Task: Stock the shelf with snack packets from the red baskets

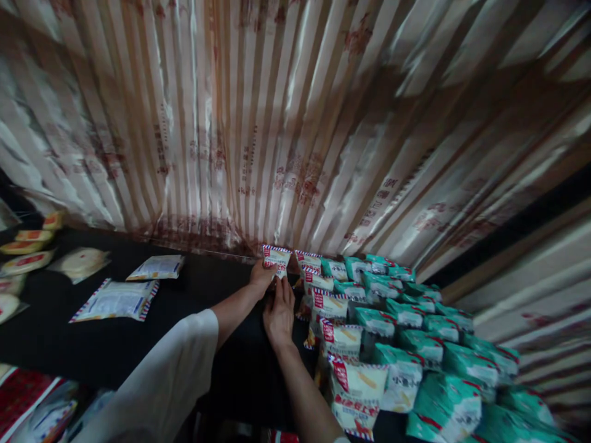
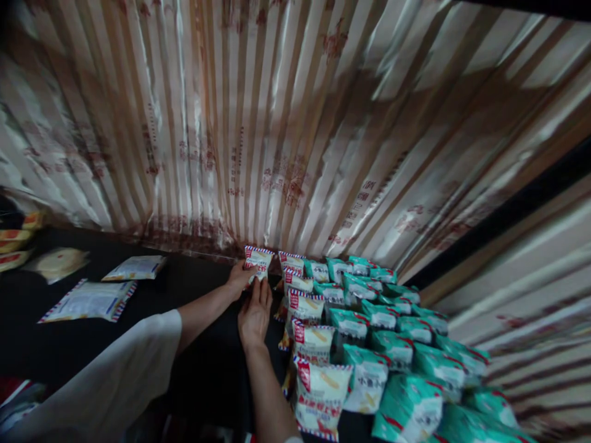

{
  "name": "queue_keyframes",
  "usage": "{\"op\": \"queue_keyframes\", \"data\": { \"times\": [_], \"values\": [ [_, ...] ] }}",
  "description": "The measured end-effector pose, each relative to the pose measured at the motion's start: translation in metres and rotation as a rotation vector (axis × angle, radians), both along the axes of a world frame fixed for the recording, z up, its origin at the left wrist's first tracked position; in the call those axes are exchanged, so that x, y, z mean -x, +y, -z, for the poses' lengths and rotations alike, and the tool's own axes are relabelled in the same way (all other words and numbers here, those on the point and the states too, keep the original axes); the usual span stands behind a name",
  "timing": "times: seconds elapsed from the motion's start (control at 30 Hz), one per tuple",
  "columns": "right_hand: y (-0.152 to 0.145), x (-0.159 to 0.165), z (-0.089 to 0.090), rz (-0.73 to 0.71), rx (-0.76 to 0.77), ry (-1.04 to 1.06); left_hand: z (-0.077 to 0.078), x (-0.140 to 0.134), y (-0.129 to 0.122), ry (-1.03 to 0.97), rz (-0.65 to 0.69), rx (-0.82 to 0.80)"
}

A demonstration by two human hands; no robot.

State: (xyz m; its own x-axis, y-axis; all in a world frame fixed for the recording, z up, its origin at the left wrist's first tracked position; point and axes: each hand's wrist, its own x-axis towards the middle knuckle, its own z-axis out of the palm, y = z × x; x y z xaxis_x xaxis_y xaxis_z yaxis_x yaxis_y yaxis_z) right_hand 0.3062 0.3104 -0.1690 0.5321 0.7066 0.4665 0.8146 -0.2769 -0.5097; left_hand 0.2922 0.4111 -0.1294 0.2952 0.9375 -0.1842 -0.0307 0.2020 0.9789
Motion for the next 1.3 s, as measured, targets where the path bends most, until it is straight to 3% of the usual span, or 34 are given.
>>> {"op": "queue_keyframes", "data": {
  "times": [0.23, 0.7, 0.83, 1.03, 1.17, 1.3],
  "values": [
    [0.015, -0.007, 0.010, 0.038, 0.050, -0.003, 0.015, -0.019, 0.016, 0.192, 0.005, -0.091],
    [0.022, -0.021, 0.030, -0.020, -0.016, -0.038, 0.001, -0.010, 0.003, 0.446, -0.034, -0.297],
    [0.020, -0.019, 0.026, -0.019, -0.007, -0.091, -0.008, 0.029, 0.013, 0.598, -0.045, -0.525],
    [0.014, -0.002, 0.016, -0.033, -0.045, -0.151, -0.023, 0.134, 0.051, 1.071, -0.125, -0.768],
    [0.015, 0.014, 0.011, -0.060, -0.059, -0.112, -0.023, 0.194, 0.074, 1.310, -0.167, -0.656],
    [0.013, 0.033, 0.003, -0.093, -0.065, -0.065, -0.018, 0.219, 0.077, 1.348, -0.142, -0.449]
  ]
}}
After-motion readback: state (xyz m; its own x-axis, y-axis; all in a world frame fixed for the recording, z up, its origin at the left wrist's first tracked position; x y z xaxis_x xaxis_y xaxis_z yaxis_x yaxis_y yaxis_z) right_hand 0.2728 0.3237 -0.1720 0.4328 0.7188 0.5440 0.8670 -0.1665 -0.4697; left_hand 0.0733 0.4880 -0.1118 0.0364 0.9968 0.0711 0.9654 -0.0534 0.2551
